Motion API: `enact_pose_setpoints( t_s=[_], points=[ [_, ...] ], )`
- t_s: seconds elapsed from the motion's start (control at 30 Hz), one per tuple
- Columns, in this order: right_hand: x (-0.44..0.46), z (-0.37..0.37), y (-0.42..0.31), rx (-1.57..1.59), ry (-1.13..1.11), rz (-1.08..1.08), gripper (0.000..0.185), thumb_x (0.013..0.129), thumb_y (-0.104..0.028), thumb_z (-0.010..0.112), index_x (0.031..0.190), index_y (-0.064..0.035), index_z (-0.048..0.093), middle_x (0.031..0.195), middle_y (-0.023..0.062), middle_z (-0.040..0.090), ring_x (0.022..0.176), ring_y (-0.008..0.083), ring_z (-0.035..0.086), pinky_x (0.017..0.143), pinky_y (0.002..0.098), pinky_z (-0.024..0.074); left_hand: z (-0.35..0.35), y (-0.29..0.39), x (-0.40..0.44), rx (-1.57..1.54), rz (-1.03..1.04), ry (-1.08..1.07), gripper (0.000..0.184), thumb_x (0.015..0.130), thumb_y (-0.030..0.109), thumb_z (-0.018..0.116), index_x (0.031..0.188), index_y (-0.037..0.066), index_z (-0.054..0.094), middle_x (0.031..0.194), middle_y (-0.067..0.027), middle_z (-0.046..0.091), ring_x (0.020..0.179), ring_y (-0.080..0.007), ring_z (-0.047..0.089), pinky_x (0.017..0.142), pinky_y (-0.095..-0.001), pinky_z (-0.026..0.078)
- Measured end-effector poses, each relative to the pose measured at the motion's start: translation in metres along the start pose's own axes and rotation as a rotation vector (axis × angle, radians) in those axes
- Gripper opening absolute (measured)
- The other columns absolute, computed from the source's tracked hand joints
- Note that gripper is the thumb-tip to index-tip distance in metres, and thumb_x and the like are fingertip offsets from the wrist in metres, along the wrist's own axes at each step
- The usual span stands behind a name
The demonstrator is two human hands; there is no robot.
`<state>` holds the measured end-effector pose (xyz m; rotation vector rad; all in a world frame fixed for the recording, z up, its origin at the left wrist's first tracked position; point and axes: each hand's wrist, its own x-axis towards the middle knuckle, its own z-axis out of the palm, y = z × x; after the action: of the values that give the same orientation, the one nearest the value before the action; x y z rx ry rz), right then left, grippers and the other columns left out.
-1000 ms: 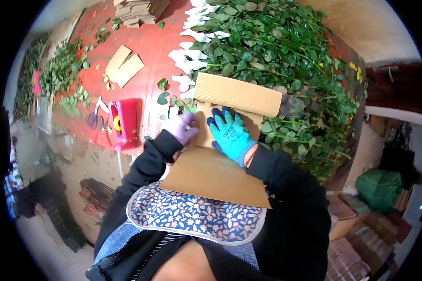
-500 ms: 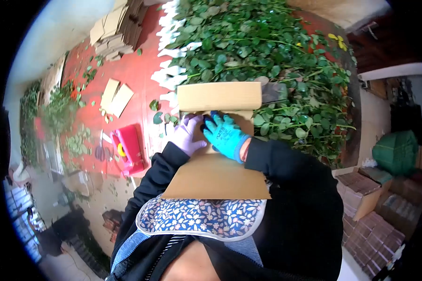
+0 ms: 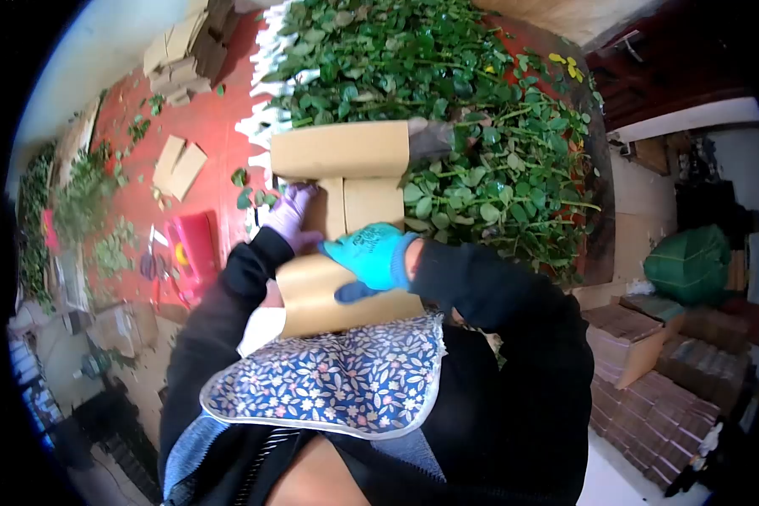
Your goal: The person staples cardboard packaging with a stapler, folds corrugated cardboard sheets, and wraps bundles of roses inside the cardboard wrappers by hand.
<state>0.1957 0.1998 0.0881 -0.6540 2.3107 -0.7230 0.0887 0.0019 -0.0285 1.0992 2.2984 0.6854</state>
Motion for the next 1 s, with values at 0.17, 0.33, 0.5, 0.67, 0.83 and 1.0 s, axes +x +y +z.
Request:
enact_pose_setpoints(
  t_s=[0.17, 0.33, 0.5, 0.67, 0.83, 1.0],
  points=[
    [-0.012, 0.06, -0.012, -0.626, 0.282, 0.056, 0.037, 0.086, -0.016, 0.051, 0.121, -0.004, 0.054, 0.08, 0.0033, 0.06, 0.071, 0.0173, 0.063, 0.052, 0.0359, 0.0472, -0.009, 0.024, -0.006, 0.158, 0.028, -0.045, 0.088, 0.067, 0.035, 0.083, 0.137, 0.003, 0.04, 0.131, -0.0215, 0.045, 0.116, -0.0406, 0.052, 0.096, -0.0452, 0.046],
    [-0.012, 0.021, -0.002, -0.141, 0.19, -0.044, 0.05, 0.089, -0.032, 0.058, 0.128, -0.0008, 0.054, 0.093, 0.0171, 0.064, 0.081, 0.0324, 0.064, 0.073, 0.0436, 0.0506, -0.01, 0.013, -0.004, 0.143, -0.085, -0.141, 0.085, 0.068, 0.029, 0.082, 0.136, 0.001, 0.04, 0.134, -0.02, 0.045, 0.12, -0.0356, 0.052, 0.097, -0.0402, 0.047],
    [0.006, -0.135, 0.006, -0.124, 0.618, -0.019, 0.023, 0.092, -0.009, 0.06, 0.113, -0.0037, 0.065, 0.087, 0.0127, 0.069, 0.074, 0.0201, 0.067, 0.063, 0.0338, 0.0522, -0.019, 0.041, -0.026, 0.107, -0.071, -0.1, 0.084, 0.07, 0.026, 0.08, 0.138, 0.002, 0.038, 0.134, -0.0198, 0.045, 0.118, -0.0364, 0.053, 0.092, -0.0414, 0.05],
    [0.076, -0.181, 0.162, -0.493, 0.555, 0.403, 0.035, 0.089, -0.028, 0.058, 0.116, -0.0062, 0.06, 0.094, 0.0211, 0.067, 0.085, 0.0386, 0.065, 0.074, 0.0479, 0.0503, -0.028, 0.08, -0.04, 0.069, -0.055, -0.039, 0.083, 0.069, 0.025, 0.079, 0.139, 0.002, 0.039, 0.133, -0.02, 0.047, 0.114, -0.0354, 0.056, 0.089, -0.0416, 0.051],
    [0.102, -0.158, 0.232, -0.512, 0.278, 0.545, 0.038, 0.083, -0.024, 0.063, 0.114, -0.0035, 0.056, 0.085, 0.0198, 0.067, 0.081, 0.0372, 0.065, 0.073, 0.0483, 0.0504, -0.025, 0.063, -0.029, 0.009, -0.085, -0.147, 0.082, 0.071, 0.023, 0.077, 0.14, 0.001, 0.038, 0.132, -0.0202, 0.046, 0.108, -0.0358, 0.059, 0.083, -0.0419, 0.053],
    [0.056, -0.245, 0.166, -0.715, 0.501, 0.572, 0.021, 0.079, -0.02, 0.065, 0.098, -0.0112, 0.062, 0.079, 0.0121, 0.066, 0.074, 0.0323, 0.065, 0.063, 0.0463, 0.0497, -0.023, 0.063, -0.035, -0.14, -0.111, -0.226, 0.077, 0.073, 0.023, 0.075, 0.136, -0.004, 0.04, 0.126, -0.0231, 0.048, 0.102, -0.0379, 0.06, 0.081, -0.043, 0.053]
  ],
)
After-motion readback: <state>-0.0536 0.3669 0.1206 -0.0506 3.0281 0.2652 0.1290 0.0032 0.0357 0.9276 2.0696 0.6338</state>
